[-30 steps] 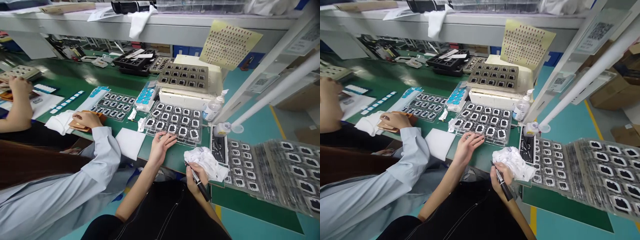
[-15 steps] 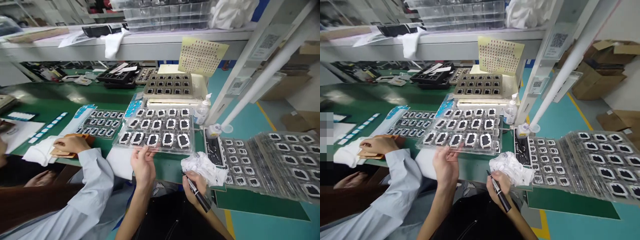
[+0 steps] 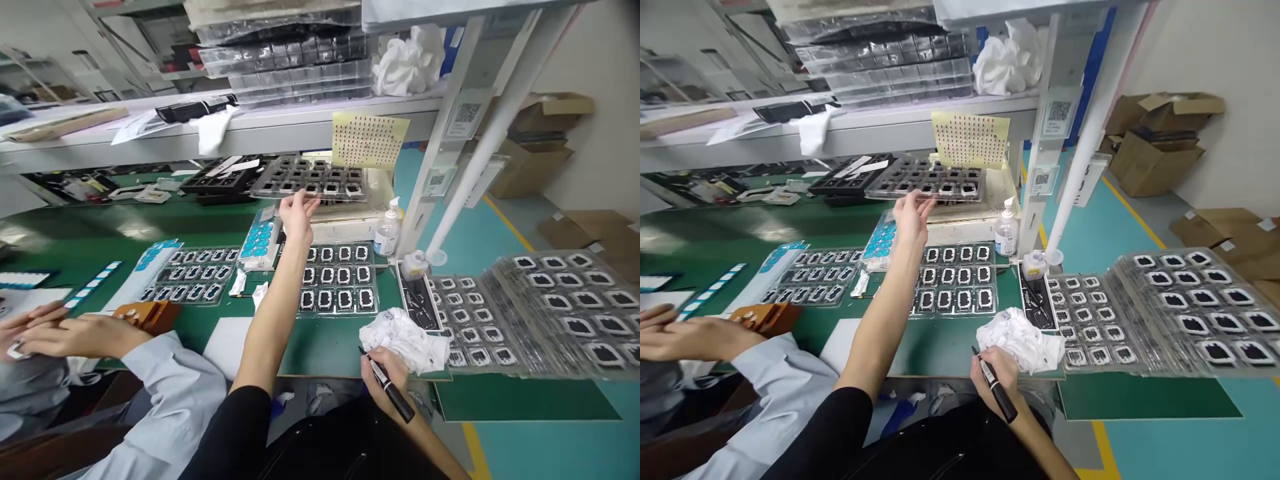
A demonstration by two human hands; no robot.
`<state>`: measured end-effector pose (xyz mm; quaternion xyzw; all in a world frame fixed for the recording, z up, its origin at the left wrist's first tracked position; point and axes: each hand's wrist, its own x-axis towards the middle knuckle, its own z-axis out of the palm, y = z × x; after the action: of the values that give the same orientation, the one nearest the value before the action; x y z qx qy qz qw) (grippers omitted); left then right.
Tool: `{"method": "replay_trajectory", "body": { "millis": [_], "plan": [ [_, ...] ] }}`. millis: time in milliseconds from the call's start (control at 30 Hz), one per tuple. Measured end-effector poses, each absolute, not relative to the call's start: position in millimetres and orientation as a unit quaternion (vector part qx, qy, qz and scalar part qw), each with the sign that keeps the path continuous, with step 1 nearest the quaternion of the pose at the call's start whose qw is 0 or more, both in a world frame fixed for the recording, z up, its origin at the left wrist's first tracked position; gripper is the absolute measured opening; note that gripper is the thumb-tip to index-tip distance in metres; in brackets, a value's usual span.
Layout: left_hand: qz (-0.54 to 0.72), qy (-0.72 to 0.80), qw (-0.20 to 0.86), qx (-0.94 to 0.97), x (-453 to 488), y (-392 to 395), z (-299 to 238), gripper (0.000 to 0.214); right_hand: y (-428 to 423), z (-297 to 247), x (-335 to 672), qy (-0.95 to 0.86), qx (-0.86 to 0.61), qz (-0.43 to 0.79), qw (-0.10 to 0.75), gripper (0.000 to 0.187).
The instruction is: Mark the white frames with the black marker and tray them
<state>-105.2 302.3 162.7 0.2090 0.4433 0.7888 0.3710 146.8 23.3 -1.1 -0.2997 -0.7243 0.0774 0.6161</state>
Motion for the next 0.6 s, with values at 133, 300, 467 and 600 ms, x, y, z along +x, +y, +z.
{"method": "replay_trajectory", "body": {
  "millis": [133,300,467,600],
  "plan": [
    [0.775,0.468,0.387,0.175,-96,328,152,0.054,23,-1,147,-0.734,-0.299,0.077,0.605,0.025],
    [0.749,0.506,0.388,0.178,-94,331,129,0.052,22,-8,146,-0.742,-0.297,0.090,0.594,0.025],
    [0.671,0.570,0.423,0.216,-112,325,118,0.051,17,-20,146,-0.744,-0.322,0.104,0.577,0.021],
    [0.625,0.587,0.461,0.227,-124,322,118,0.047,13,-27,148,-0.746,-0.340,0.113,0.561,0.021]
  ]
}}
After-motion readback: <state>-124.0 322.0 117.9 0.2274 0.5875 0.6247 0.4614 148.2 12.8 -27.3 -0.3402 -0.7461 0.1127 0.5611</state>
